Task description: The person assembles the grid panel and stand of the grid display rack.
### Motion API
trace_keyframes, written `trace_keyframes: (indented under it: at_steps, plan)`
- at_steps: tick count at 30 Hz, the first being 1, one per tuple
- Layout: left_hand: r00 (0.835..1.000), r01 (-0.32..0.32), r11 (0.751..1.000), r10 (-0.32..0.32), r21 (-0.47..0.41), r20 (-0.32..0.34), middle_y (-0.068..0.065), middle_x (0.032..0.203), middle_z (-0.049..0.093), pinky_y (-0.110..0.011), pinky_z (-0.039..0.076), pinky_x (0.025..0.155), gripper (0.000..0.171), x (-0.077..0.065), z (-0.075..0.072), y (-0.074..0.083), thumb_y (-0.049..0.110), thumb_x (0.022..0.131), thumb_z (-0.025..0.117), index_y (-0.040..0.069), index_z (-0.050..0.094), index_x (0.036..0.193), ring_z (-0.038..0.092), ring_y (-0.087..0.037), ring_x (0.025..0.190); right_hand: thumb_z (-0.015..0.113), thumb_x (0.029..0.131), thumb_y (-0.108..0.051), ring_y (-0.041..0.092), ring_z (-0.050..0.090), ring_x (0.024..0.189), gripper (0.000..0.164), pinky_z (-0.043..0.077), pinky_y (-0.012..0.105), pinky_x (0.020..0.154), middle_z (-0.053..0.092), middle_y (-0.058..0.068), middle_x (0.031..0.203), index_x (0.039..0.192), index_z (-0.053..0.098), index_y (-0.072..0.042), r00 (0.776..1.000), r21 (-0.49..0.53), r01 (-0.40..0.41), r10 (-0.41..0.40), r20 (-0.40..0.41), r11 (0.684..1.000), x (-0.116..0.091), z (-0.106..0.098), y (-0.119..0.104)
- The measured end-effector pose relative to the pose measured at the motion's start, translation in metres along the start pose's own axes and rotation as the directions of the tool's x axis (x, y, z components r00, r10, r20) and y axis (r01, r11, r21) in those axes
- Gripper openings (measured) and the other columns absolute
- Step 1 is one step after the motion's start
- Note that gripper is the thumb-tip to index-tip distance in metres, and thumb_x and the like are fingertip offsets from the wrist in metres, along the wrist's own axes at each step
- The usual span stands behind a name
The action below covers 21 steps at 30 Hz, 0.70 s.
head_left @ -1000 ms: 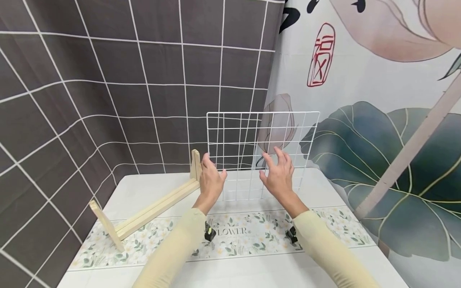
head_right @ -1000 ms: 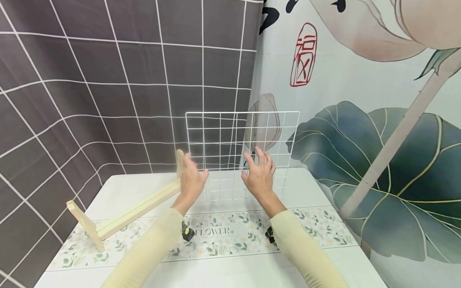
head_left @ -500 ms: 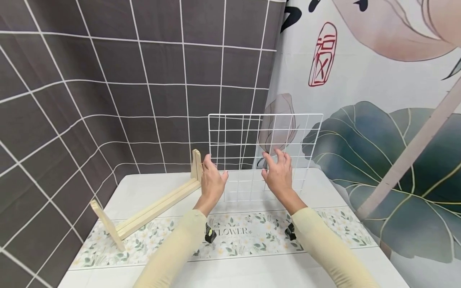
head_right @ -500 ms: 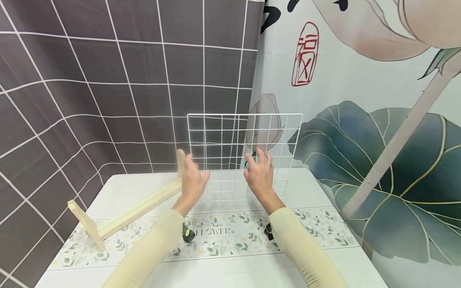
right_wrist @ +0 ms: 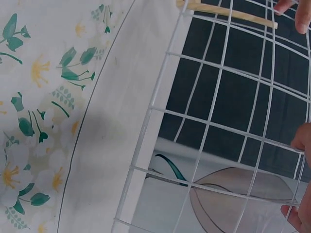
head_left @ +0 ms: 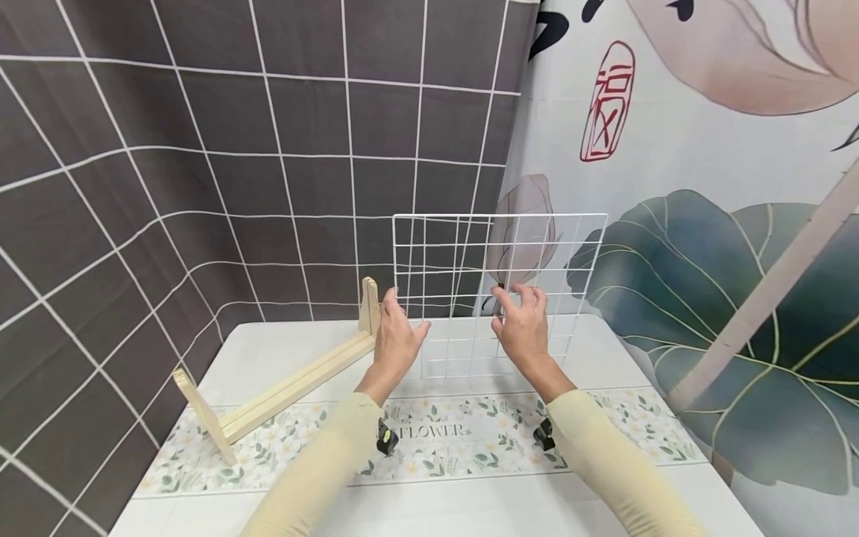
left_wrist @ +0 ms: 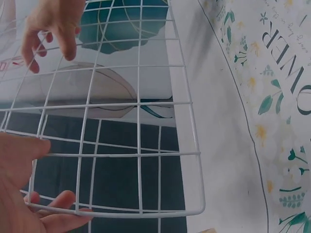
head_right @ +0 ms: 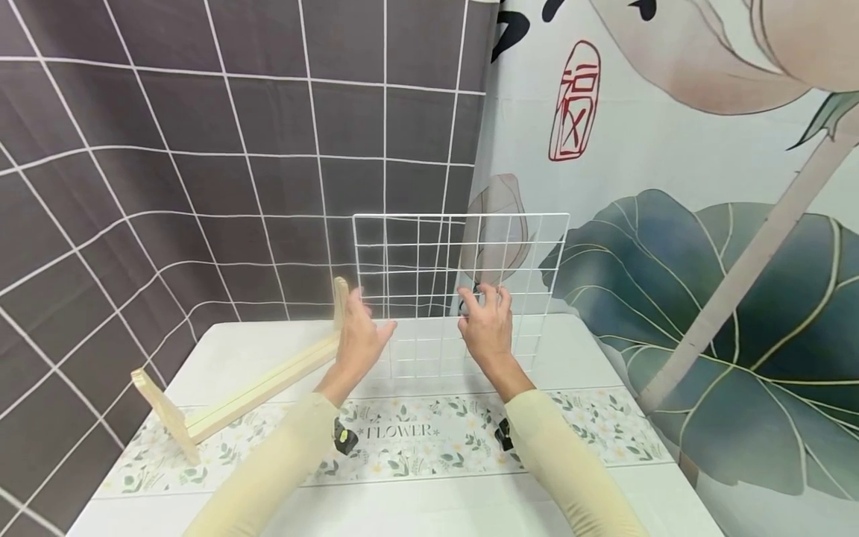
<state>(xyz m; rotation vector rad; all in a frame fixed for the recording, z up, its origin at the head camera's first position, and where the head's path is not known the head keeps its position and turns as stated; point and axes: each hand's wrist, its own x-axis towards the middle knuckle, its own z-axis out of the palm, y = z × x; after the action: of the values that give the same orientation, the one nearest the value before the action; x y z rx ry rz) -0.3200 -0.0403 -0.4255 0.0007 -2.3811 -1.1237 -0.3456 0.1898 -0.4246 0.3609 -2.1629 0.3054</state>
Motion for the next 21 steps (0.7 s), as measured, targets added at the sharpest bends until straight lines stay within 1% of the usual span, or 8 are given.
trace_keyframes:
  at_steps: [2,5,6,9,12,15,18,21]
  plan:
    - [1.0,-0.015,1.0,0.015,0.013,0.01,-0.021,0.13,0.054,-0.045,0.061,0.078,0.092,0.001,-0.002,0.0,0.023,0.084,0.084,0.006,0.025,0.153,0.069,-0.037,0.101,0.085,0.071,-0.004,0.051,0.051,0.117,0.055,0.042,0.061,0.108,0.058,0.025,0.121,0.122,0.067,-0.013,1.0,0.008,-0.002,0.002,-0.004,1.0,0.0,-0.001,0.001]
    - [0.999,-0.036,0.998,0.035,0.048,0.026,-0.02,0.131,0.053,-0.043,0.06,0.07,0.093,0.002,-0.007,-0.001,0.03,0.084,0.084,0.008,0.026,0.154,0.069,-0.036,0.092,0.084,0.072,-0.003,0.052,0.05,0.117,0.054,0.042,0.061,0.108,0.058,0.025,0.121,0.122,0.066,-0.013,1.0,0.022,-0.013,0.013,-0.01,1.0,0.0,-0.002,0.002]
    - [0.999,-0.037,0.997,0.035,0.06,0.031,-0.02,0.132,0.053,-0.042,0.059,0.066,0.094,0.002,-0.009,-0.002,0.032,0.084,0.084,0.009,0.026,0.154,0.068,-0.036,0.088,0.083,0.072,-0.003,0.052,0.05,0.118,0.054,0.042,0.062,0.108,0.057,0.025,0.121,0.122,0.066,-0.013,1.0,0.025,-0.015,0.015,-0.011,1.0,0.0,-0.002,0.002]
    - [0.999,-0.033,0.995,0.029,0.098,0.044,-0.02,0.138,0.052,-0.041,0.057,0.062,0.094,0.004,-0.016,-0.003,0.036,0.083,0.084,0.01,0.029,0.154,0.067,-0.036,0.087,0.082,0.074,-0.003,0.053,0.05,0.118,0.053,0.042,0.063,0.107,0.057,0.025,0.121,0.123,0.066,-0.012,1.0,0.035,-0.018,0.018,-0.009,0.999,0.001,-0.003,0.004]
    - [0.999,-0.007,0.992,0.0,0.128,0.049,-0.021,0.142,0.051,-0.047,0.06,0.069,0.092,0.006,-0.025,-0.004,0.036,0.083,0.084,0.011,0.031,0.153,0.067,-0.04,0.102,0.082,0.074,-0.003,0.052,0.049,0.12,0.053,0.043,0.062,0.107,0.057,0.024,0.122,0.123,0.066,-0.014,1.0,0.038,-0.028,0.028,-0.001,0.999,0.001,-0.002,0.006]
    - [0.999,0.011,0.99,-0.016,0.143,0.037,-0.022,0.139,0.05,-0.052,0.06,0.079,0.088,0.008,-0.037,-0.006,0.032,0.083,0.084,0.009,0.035,0.151,0.063,-0.043,0.113,0.083,0.073,-0.002,0.052,0.048,0.12,0.054,0.045,0.062,0.106,0.057,0.024,0.123,0.123,0.066,-0.014,0.999,0.04,-0.037,0.037,-0.007,0.999,0.001,-0.002,0.009]
    - [0.999,0.037,0.99,-0.04,0.136,0.015,-0.023,0.136,0.049,-0.054,0.06,0.083,0.083,0.009,-0.051,-0.01,0.026,0.083,0.083,0.007,0.038,0.149,0.06,-0.043,0.116,0.084,0.073,-0.002,0.052,0.048,0.121,0.055,0.046,0.062,0.104,0.057,0.024,0.123,0.123,0.066,-0.014,0.999,0.041,-0.041,0.041,-0.004,0.998,0.001,-0.001,0.01]
    - [0.996,0.088,0.988,-0.088,0.131,-0.005,-0.024,0.138,0.046,-0.054,0.056,0.09,0.077,0.009,-0.067,-0.018,0.021,0.084,0.08,0.006,0.04,0.148,0.056,-0.042,0.119,0.083,0.073,-0.003,0.052,0.048,0.121,0.055,0.047,0.062,0.103,0.056,0.023,0.123,0.124,0.066,-0.015,0.999,0.041,-0.05,0.049,0.01,0.998,0.0,-0.001,0.01]
